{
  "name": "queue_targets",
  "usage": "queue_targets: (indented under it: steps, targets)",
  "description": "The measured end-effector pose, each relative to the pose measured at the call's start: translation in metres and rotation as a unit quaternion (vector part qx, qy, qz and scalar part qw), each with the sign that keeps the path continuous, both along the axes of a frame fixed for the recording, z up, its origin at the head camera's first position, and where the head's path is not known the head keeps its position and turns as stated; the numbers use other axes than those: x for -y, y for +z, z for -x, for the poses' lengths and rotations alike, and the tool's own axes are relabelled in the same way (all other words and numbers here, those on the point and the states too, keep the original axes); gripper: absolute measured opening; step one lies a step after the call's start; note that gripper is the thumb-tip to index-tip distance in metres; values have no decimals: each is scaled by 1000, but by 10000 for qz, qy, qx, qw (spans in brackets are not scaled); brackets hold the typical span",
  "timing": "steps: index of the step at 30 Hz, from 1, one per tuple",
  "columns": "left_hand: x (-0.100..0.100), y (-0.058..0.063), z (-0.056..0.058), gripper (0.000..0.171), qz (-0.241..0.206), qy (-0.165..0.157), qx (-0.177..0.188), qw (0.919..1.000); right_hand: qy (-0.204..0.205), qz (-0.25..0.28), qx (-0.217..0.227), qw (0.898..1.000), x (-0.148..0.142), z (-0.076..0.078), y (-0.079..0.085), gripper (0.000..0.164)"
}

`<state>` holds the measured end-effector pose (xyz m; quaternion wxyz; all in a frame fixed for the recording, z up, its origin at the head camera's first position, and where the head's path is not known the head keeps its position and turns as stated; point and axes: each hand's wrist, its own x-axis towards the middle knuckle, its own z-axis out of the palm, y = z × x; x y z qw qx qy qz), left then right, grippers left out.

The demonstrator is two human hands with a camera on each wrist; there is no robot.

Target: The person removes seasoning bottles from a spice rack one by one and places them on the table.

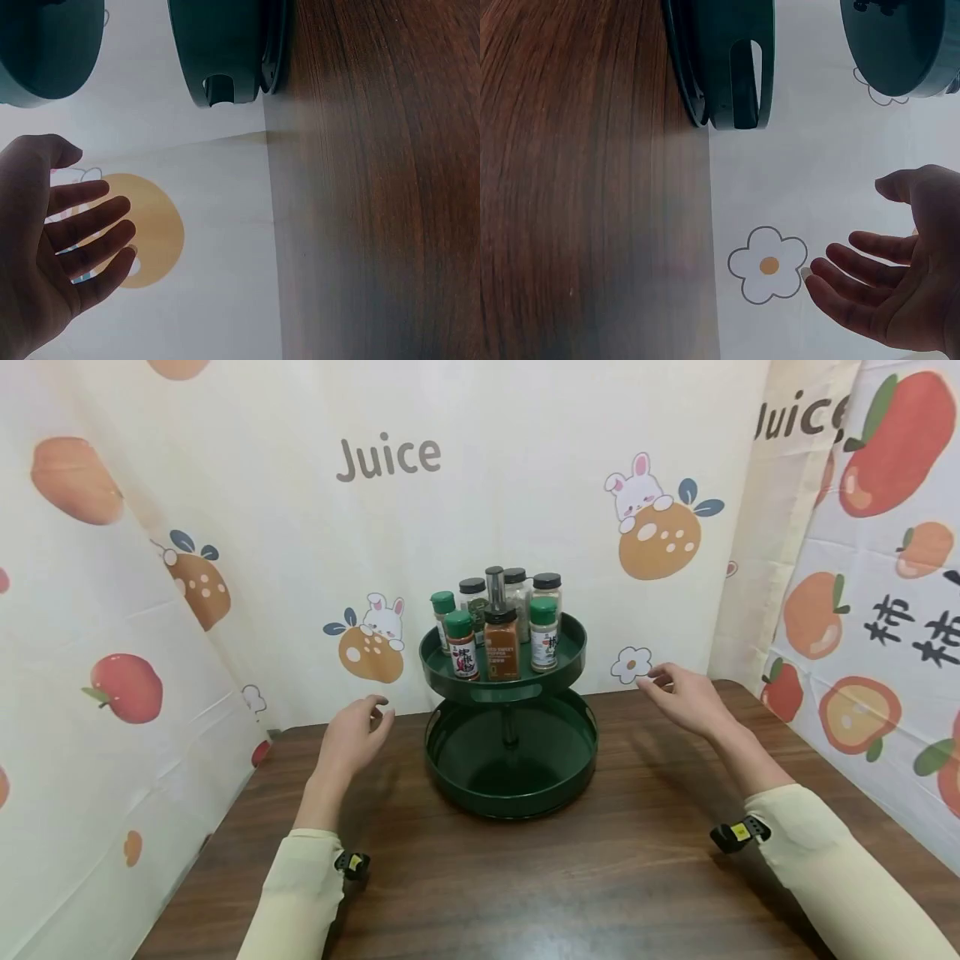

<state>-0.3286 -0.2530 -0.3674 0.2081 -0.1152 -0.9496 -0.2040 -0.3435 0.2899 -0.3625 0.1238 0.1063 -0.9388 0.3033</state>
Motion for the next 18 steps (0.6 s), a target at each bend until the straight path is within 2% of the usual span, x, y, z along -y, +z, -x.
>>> queue_targets:
  steps: [6,9,14,18]
  targets:
    - [-1,0,-2,40,0,37,18,10000,-30,289,163,9994,3,0,6,64]
    - [-1,0,-3,42,-28,67,57,10000,39,621,334,9975,8,1,13,67]
    - [-1,0,-4,42,-20,67,-9,10000,329,1460,586,9870,18,2,29,71]
    - [-2,0,-3,42,4,26,-26,10000,420,1858,624,9797,27,4,41,72]
